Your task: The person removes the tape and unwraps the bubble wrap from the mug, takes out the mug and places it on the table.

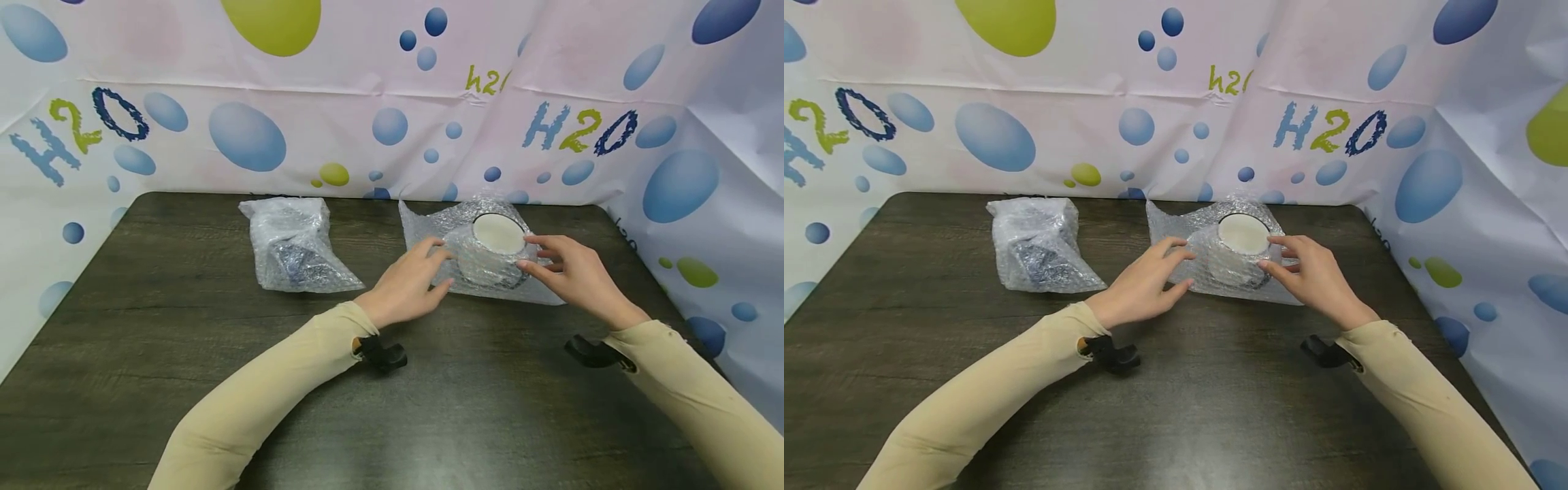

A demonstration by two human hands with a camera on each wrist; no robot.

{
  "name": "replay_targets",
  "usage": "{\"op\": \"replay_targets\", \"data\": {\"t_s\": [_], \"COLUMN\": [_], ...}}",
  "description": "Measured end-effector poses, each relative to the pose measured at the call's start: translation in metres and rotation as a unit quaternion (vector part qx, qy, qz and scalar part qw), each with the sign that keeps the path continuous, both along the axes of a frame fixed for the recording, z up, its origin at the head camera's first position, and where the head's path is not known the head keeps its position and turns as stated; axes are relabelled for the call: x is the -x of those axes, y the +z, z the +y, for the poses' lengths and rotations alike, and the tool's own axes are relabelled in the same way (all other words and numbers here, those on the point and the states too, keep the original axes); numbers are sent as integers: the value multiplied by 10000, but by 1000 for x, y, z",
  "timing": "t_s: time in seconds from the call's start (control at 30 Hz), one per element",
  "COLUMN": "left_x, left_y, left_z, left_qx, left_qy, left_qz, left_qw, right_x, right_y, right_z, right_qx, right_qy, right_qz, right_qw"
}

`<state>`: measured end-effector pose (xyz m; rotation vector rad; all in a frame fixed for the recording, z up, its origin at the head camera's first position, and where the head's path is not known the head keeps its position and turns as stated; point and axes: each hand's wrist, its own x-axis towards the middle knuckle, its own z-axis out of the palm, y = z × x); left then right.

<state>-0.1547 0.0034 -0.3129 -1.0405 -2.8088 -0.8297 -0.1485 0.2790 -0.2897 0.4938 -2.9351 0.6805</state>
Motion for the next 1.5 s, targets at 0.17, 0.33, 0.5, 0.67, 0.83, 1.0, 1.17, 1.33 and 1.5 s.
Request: {"op": "replay_targets", "data": {"t_s": [0.17, 0.33, 0.5, 0.67, 0.83, 1.0, 1.17, 1.33, 1.5], "left_x": [2, 4, 6, 8, 9, 9, 8, 9, 9], "left_y": [-2, -3, -4, -4, -4, -3, -2, -2, -3], "left_z": [-6, -10, -12, -12, -13, -14, -15, -16, -17], "left_qx": [-16, 249, 367, 170, 38, -17, -125, -160, -256], "left_qy": [680, 1007, 1166, 1175, 1164, 1148, 1056, 1069, 979], "left_qz": [2, -453, -871, -875, -849, -780, -603, -714, -1107], "left_qw": [9977, 9936, 9887, 9891, 9896, 9903, 9925, 9916, 9887], "right_x": [-1, -4, -8, -14, -23, -32, -41, -47, -54], "right_y": [-2, -3, -4, -4, -6, -10, -15, -21, -25], "right_z": [0, -2, -1, 1, 7, 12, 17, 19, 18], "right_qx": [44, 142, 340, 527, 589, 445, 188, -2, -372], "right_qy": [-82, -230, -338, -373, -391, -174, 326, 983, 1873], "right_qz": [192, 323, 509, 591, 513, 590, 828, 1061, 1082], "right_qw": [9998, 9991, 9976, 9962, 9962, 9971, 9959, 9895, 9756]}}
